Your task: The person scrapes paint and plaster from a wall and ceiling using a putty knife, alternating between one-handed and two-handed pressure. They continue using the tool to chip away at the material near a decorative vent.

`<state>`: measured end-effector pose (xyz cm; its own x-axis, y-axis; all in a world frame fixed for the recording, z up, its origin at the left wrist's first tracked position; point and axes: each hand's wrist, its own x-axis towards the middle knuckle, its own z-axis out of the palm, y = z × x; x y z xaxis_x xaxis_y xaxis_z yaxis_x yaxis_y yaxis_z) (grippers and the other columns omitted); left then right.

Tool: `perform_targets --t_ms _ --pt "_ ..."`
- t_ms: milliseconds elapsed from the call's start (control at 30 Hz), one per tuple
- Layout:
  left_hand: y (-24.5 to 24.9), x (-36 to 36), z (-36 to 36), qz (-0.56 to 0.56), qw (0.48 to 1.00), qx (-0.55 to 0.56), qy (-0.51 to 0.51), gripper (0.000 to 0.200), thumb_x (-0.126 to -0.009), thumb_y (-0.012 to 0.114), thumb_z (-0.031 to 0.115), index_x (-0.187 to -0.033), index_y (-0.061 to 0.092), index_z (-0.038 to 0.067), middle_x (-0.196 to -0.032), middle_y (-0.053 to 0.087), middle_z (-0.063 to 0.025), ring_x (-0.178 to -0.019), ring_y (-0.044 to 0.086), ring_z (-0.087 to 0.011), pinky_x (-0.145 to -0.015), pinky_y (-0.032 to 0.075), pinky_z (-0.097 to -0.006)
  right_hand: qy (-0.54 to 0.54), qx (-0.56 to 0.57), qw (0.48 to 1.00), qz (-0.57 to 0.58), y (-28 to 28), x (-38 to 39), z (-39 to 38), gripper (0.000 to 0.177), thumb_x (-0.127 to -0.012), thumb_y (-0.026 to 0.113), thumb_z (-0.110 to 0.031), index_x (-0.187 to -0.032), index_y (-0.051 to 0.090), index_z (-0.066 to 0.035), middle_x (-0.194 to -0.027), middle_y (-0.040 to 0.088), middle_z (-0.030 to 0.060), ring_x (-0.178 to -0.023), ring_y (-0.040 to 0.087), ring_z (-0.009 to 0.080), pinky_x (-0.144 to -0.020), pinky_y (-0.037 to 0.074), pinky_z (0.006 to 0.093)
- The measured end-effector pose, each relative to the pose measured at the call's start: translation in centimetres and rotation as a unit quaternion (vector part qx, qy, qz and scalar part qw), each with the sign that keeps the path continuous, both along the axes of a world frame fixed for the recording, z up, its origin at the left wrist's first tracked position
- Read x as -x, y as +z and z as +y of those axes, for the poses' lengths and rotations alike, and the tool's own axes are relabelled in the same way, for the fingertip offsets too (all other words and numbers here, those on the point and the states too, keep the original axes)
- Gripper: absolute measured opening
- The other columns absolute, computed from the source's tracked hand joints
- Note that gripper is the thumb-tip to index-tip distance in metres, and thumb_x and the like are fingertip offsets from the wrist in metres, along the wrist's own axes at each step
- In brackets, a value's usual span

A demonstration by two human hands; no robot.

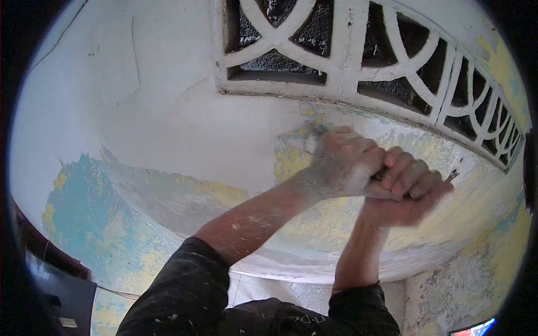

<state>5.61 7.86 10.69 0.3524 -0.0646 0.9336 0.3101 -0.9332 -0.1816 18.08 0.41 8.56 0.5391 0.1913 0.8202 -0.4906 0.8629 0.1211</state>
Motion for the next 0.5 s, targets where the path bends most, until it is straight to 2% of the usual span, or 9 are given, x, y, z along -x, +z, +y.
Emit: perform_targets --t_ms 33,67,133,167,267,333,400,467,500 --pt "-0.4 0.2 -0.2 0.038 0.998 0.018 0.044 0.046 -0.065 0.075 0.054 -0.062 0.055 0.012 -0.059 0.056 -0.0021 -0.055 0.061 -0.0199 -0.056 0.044 -0.0343 -0.001 0.004 1.000 -0.028 0.3 1.6 1.3 0.054 -0.103 0.024 -0.049 -0.063 0.038 -0.017 -0.050 0.041 0.0027 -0.046 0.043 0.0177 -0.069 0.044 0.0391" --pt "0.0 0.0 -0.2 0.035 0.998 0.012 0.047 0.046 -0.065 0.075 0.054 -0.062 0.055 0.012 -0.059 0.056 -0.0021 -0.055 0.061 -0.0199 -0.056 0.044 -0.0343 0.003 0.006 0.998 -0.061 0.7 2.4 2.2 0.054 -0.104 0.023 -0.049 -0.063 0.038 -0.016 -0.050 0.040 0.0035 -0.046 0.043 0.0185 -0.068 0.045 0.0390" --pt "-0.2 -0.7 -1.1 0.011 1.000 -0.023 -0.003 0.044 -0.063 0.076 0.051 -0.061 0.055 0.013 -0.059 0.055 -0.0017 -0.055 0.061 -0.0194 -0.056 0.044 -0.0342 0.001 0.020 0.999 -0.036 1.4 2.1 0.7 0.055 -0.104 0.021 -0.049 -0.063 0.039 -0.016 -0.049 0.042 0.0029 -0.045 0.043 0.0179 -0.068 0.045 0.0390" --pt "0.3 -1.5 -1.8 0.019 0.999 -0.020 -0.032 0.037 -0.061 0.073 0.045 -0.066 0.055 0.013 -0.066 0.057 -0.0013 -0.058 0.060 -0.0198 -0.053 0.042 -0.0366 -0.016 -0.001 0.999 -0.028 1.8 1.1 -0.2 0.055 -0.104 0.022 -0.049 -0.063 0.039 -0.016 -0.049 0.043 0.0023 -0.045 0.043 0.0174 -0.068 0.045 0.0390" --pt "1.6 -2.4 -3.6 0.041 0.997 -0.056 -0.025 0.034 -0.061 0.072 0.042 -0.065 0.054 0.013 -0.066 0.057 -0.0011 -0.058 0.060 -0.0188 -0.053 0.042 -0.0359 -0.043 -0.028 0.999 -0.004 2.5 1.2 -1.2 0.055 -0.104 0.024 -0.049 -0.063 0.040 -0.016 -0.049 0.043 0.0004 -0.045 0.043 0.0157 -0.068 0.045 0.0396" --pt "0.5 -0.6 -1.7 0.027 0.996 -0.084 0.005 0.034 -0.060 0.073 0.042 -0.064 0.054 0.014 -0.064 0.056 -0.0009 -0.057 0.059 -0.0166 -0.052 0.041 -0.0344 -0.014 0.004 0.999 -0.045 1.8 3.4 1.5 0.055 -0.104 0.023 -0.049 -0.063 0.039 -0.016 -0.049 0.042 0.0019 -0.045 0.041 0.0171 -0.068 0.044 0.0408" --pt "-0.4 1.3 -0.3 0.014 0.999 -0.006 0.029 0.043 -0.062 0.078 0.049 -0.059 0.052 0.014 -0.058 0.053 -0.0002 -0.054 0.059 -0.0175 -0.054 0.042 -0.0328 -0.005 0.019 0.998 -0.061 1.6 3.6 1.9 0.055 -0.104 0.023 -0.050 -0.063 0.038 -0.015 -0.049 0.041 0.0026 -0.045 0.041 0.0178 -0.068 0.044 0.0414" --pt "-0.7 1.0 -1.0 0.005 1.000 -0.007 0.022 0.046 -0.064 0.078 0.052 -0.060 0.053 0.014 -0.056 0.052 0.0004 -0.053 0.059 -0.0172 -0.052 0.042 -0.0337 0.003 0.022 0.999 -0.037 1.3 3.7 1.4 0.055 -0.104 0.022 -0.050 -0.063 0.038 -0.015 -0.048 0.039 0.0035 -0.045 0.041 0.0184 -0.068 0.044 0.0407" --pt "-0.2 -0.1 -1.1 -0.004 1.000 -0.025 -0.002 0.041 -0.062 0.077 0.048 -0.062 0.054 0.014 -0.057 0.052 0.0004 -0.052 0.058 -0.0169 -0.051 0.041 -0.0335 0.002 0.005 0.998 -0.055 1.3 2.5 1.0 0.055 -0.103 0.022 -0.051 -0.063 0.038 -0.016 -0.049 0.039 0.0036 -0.047 0.041 0.0180 -0.069 0.043 0.0407"
